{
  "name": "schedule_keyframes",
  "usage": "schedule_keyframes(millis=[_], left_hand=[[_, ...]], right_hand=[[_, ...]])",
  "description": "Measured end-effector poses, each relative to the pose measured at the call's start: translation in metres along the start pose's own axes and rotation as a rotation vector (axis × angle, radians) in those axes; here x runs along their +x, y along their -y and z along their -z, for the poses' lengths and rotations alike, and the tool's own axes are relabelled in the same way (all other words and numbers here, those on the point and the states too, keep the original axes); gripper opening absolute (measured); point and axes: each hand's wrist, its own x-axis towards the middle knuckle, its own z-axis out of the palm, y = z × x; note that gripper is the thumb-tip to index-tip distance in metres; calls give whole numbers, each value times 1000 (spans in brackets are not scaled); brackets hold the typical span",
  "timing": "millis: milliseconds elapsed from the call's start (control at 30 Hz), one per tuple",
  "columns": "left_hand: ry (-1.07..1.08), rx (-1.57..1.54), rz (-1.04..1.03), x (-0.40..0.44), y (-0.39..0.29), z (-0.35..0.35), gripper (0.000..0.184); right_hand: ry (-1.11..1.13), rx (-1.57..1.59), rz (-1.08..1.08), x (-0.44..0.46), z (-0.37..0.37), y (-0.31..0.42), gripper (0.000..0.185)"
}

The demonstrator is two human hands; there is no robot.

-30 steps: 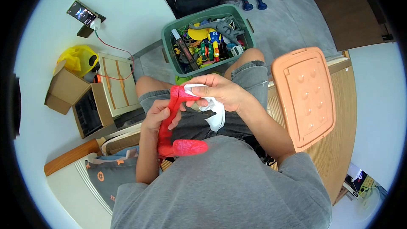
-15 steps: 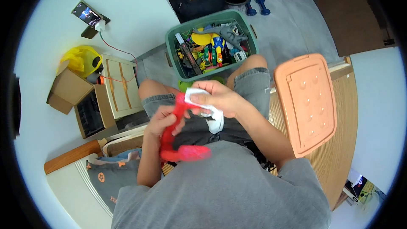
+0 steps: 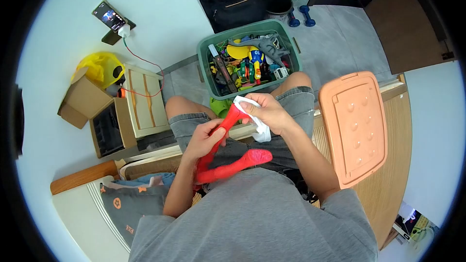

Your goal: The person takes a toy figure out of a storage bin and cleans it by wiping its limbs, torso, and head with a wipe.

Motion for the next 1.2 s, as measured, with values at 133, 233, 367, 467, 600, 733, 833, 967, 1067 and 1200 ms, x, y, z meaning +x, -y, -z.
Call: schedule_keyframes(millis=[133,233,367,467,600,733,833,967,1067,1200], left_hand=[[-93,209,-4,7,7,-3,37],[-79,92,69,9,0,0,39],[-1,-16,87,14,1,11,41],[17,-82,110,16,7,11,43],[-29,-204,209,13,0,4,42],[90,-410,289,15,11,13,40],[51,-524,371,17,18,9,43],[-54,-555,488,17,17,-6,49],[-37,-575,504,17,28,-3,48],[-38,-613,527,17,26,1,48]], right_hand=[[-186,-55,-8,2,3,-5,25],[-201,-202,95,0,-5,6,28],[-245,-306,256,6,-9,-5,35],[-277,-566,465,9,-13,-11,35],[-268,-596,451,10,-7,-14,36],[-196,-618,414,12,2,-14,35],[-280,-734,425,13,-9,-9,31],[-384,-847,366,22,-7,-29,28],[-390,-873,386,24,-1,-35,26],[-290,-863,290,23,3,-25,34]])
